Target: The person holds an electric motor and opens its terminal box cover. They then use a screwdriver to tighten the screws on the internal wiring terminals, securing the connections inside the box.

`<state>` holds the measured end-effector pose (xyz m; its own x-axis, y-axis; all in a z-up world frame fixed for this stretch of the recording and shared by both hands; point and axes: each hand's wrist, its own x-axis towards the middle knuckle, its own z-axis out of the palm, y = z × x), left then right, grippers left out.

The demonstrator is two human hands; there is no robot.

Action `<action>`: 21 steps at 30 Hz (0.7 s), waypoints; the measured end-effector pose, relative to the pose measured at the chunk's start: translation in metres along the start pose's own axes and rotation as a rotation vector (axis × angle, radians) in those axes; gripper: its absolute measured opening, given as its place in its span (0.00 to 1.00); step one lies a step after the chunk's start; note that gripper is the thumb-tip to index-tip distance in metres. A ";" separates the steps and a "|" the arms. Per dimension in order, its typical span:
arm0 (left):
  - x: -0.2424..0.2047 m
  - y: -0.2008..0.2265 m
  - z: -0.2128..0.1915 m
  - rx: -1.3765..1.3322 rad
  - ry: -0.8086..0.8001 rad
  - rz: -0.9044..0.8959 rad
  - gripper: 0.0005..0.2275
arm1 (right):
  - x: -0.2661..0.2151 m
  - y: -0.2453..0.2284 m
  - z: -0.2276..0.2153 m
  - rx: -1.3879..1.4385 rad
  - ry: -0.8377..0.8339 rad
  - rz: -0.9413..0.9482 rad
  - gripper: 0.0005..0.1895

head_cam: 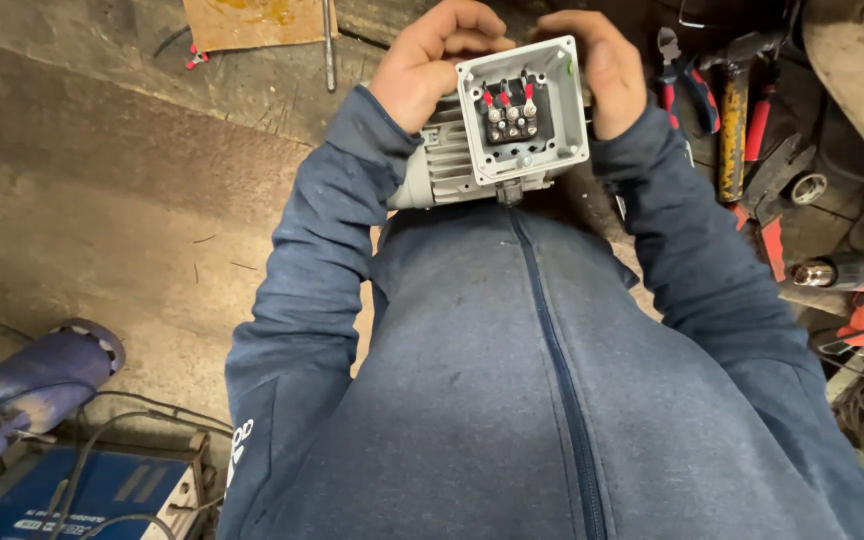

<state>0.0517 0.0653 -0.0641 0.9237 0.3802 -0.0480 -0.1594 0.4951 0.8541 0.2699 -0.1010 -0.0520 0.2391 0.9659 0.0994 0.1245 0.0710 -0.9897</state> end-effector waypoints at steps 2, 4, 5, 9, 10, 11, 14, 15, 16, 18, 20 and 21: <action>-0.007 -0.003 0.004 0.011 0.028 0.036 0.21 | 0.001 -0.005 0.007 0.108 -0.086 0.043 0.33; -0.018 -0.001 0.009 0.188 0.113 0.096 0.21 | 0.000 -0.007 0.012 0.145 -0.158 0.140 0.32; -0.025 0.010 0.018 0.186 0.114 0.097 0.21 | -0.002 -0.009 0.012 0.145 -0.160 0.142 0.32; -0.049 0.041 0.048 0.621 0.253 0.150 0.16 | -0.007 -0.019 0.015 0.025 -0.094 0.160 0.30; -0.053 0.045 0.053 0.737 0.285 0.172 0.14 | -0.007 -0.022 0.017 0.003 -0.078 0.171 0.30; -0.052 0.044 0.054 0.735 0.284 0.168 0.14 | -0.007 -0.022 0.017 0.004 -0.077 0.175 0.30; -0.048 0.039 0.056 0.758 0.336 0.155 0.13 | -0.007 -0.019 0.018 0.009 -0.098 0.153 0.30; -0.047 0.037 0.056 0.781 0.353 0.154 0.13 | -0.008 -0.016 0.018 0.023 -0.099 0.133 0.31; -0.046 0.035 0.056 0.805 0.370 0.153 0.14 | -0.009 -0.013 0.018 0.037 -0.101 0.113 0.32; -0.043 0.036 0.055 0.846 0.366 0.168 0.15 | -0.007 -0.010 0.020 0.046 -0.070 0.118 0.33; -0.041 0.036 0.055 0.881 0.356 0.178 0.16 | -0.008 -0.009 0.021 0.053 -0.034 0.130 0.34; -0.041 0.037 0.056 0.907 0.342 0.158 0.17 | -0.008 -0.010 0.021 0.042 -0.030 0.122 0.35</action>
<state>0.0278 0.0241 -0.0014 0.7410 0.6672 0.0756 0.1877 -0.3140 0.9307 0.2467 -0.1039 -0.0452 0.2215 0.9748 -0.0247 0.0558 -0.0380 -0.9977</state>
